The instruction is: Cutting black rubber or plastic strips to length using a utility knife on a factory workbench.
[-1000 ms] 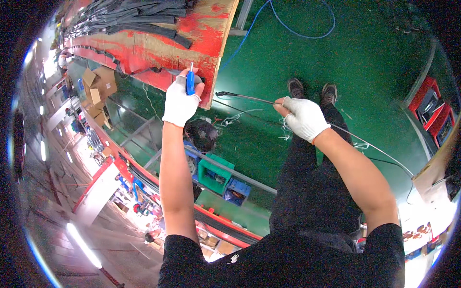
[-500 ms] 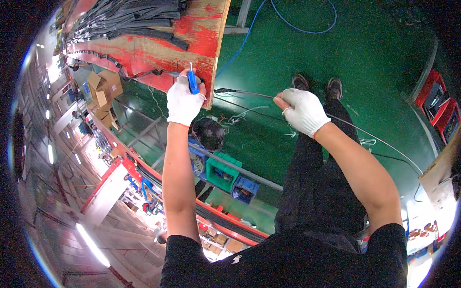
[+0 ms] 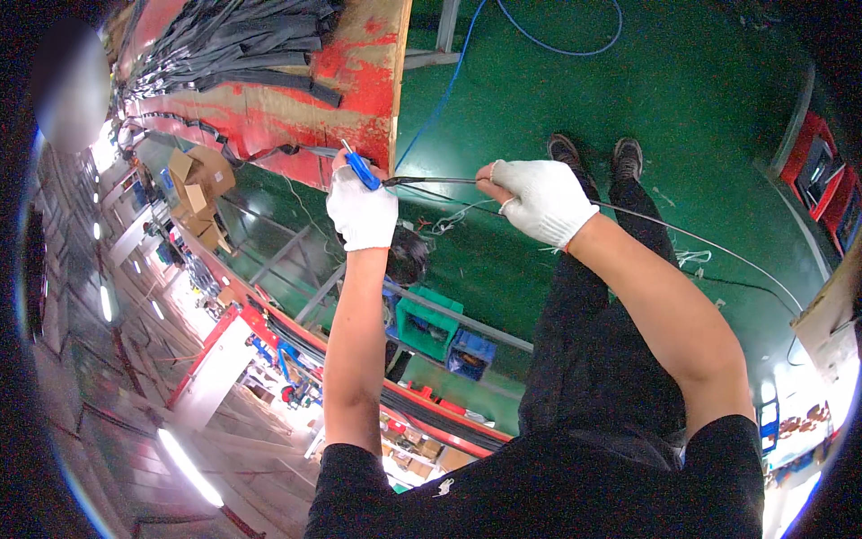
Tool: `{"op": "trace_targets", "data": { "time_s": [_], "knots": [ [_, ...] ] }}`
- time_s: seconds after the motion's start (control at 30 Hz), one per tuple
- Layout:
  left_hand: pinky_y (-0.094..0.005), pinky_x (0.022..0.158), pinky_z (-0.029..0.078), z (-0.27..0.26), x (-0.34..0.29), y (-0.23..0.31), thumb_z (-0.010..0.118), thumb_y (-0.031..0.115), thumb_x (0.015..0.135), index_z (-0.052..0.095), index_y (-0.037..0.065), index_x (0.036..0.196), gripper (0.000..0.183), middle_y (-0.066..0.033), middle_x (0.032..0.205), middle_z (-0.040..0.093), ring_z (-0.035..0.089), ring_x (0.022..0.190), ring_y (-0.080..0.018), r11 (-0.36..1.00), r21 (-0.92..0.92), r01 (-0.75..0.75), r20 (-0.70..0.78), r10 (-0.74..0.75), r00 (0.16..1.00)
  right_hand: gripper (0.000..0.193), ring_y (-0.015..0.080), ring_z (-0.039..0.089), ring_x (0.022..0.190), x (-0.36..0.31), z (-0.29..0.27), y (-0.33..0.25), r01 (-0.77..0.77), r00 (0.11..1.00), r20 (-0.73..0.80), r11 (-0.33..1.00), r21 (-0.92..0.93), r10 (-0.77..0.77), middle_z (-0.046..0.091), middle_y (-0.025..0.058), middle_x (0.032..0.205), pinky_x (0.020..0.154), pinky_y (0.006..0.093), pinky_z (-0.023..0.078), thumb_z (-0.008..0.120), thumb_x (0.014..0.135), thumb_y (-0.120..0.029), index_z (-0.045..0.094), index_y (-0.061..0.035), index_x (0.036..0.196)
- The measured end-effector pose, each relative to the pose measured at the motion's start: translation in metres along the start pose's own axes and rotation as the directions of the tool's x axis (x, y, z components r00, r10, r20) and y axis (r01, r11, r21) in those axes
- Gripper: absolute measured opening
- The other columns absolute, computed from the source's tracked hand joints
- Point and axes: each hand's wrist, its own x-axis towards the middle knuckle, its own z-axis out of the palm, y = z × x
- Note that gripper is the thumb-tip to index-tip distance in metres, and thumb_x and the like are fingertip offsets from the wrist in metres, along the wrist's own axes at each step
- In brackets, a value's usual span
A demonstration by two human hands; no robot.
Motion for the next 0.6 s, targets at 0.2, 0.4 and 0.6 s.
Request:
{"op": "trace_targets", "data": {
  "time_s": [0.2, 0.4, 0.6],
  "knots": [
    [-0.043, 0.088, 0.058, 0.004, -0.005, -0.005, 0.071, 0.005, 0.089, 0.061, 0.007, 0.14, 0.053, -0.0165, 0.106, 0.074, 0.074, 0.095, -0.0346, 0.997, -0.074, -0.018, -0.078, 0.012, 0.997, 0.02, 0.0401, 0.073, 0.089, 0.015, 0.012, -0.008, -0.065, 0.997, -0.039, 0.996, -0.055, 0.063, 0.075, 0.0185, 0.098, 0.076, 0.0462, 0.057, 0.064, 0.104, -0.025, 0.073, -0.0084, 0.11],
    [-0.0373, 0.087, 0.058, -0.008, -0.016, 0.002, 0.074, 0.002, 0.088, 0.06, 0.005, 0.142, 0.056, -0.0123, 0.104, 0.073, 0.072, 0.091, -0.0254, 0.967, -0.251, -0.046, -0.077, 0.027, 0.997, 0.028, 0.0434, 0.072, 0.097, 0.025, 0.022, -0.029, -0.195, 0.975, 0.094, 0.979, -0.052, 0.199, 0.076, 0.0207, 0.103, 0.083, 0.0534, 0.057, 0.055, 0.106, -0.031, 0.072, -0.0114, 0.116],
    [-0.0324, 0.083, 0.057, -0.004, -0.018, -0.009, 0.072, -0.003, 0.089, 0.06, 0.003, 0.139, 0.053, -0.0074, 0.1, 0.071, 0.067, 0.086, -0.0166, 0.921, -0.386, -0.056, -0.073, 0.03, 0.997, 0.026, 0.0433, 0.072, 0.1, 0.024, 0.027, -0.025, -0.189, 0.979, 0.068, 0.981, -0.038, 0.191, 0.077, 0.0196, 0.107, 0.085, 0.053, 0.056, 0.055, 0.104, -0.027, 0.073, -0.0121, 0.117]
  ]
}}
